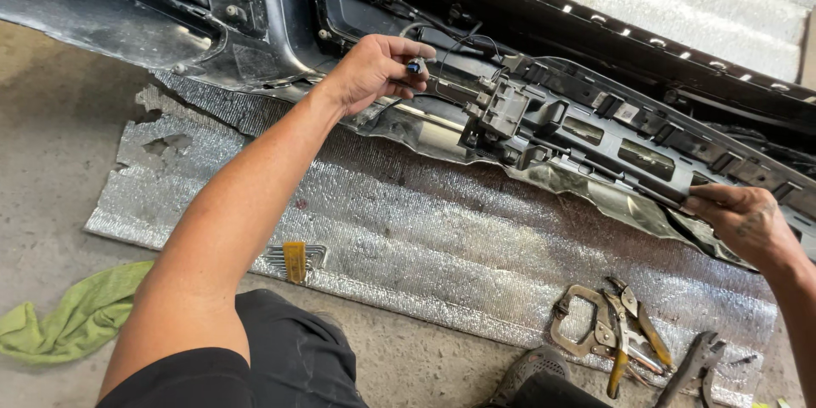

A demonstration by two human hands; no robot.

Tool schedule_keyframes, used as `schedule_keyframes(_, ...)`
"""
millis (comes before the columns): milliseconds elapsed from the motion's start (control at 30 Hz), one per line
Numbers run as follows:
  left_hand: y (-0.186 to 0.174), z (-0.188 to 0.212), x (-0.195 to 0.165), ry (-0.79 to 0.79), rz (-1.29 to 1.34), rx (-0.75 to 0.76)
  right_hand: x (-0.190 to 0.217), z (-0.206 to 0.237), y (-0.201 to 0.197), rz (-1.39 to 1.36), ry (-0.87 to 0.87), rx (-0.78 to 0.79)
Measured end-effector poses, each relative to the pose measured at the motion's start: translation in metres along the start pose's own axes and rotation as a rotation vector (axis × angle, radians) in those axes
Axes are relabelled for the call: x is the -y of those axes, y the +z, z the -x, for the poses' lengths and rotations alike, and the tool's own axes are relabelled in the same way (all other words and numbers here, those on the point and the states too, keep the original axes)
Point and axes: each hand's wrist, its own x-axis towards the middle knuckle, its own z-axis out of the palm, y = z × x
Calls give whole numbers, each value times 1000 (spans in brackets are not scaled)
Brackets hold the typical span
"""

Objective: The person sits on the floor of a vehicle repair bay and works on a plastic bumper bracket. They unclip and reposition the bracket, prepare a caulking gun, and apply sealant along the bracket, then handle its wiring clips.

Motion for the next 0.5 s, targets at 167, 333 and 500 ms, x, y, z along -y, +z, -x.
schedule_keyframes(167, 10, -16, 2, 79, -271, -25, -4, 7, -4, -29, 20, 2)
schedule_keyframes(333, 11, -32, 11, 157, -484, -27, -16, 9, -8, -52, 24, -20)
schedule_keyframes(500, 5, -38, 14, 337, -531, 100, -33, 20, -17, -161, -106, -50)
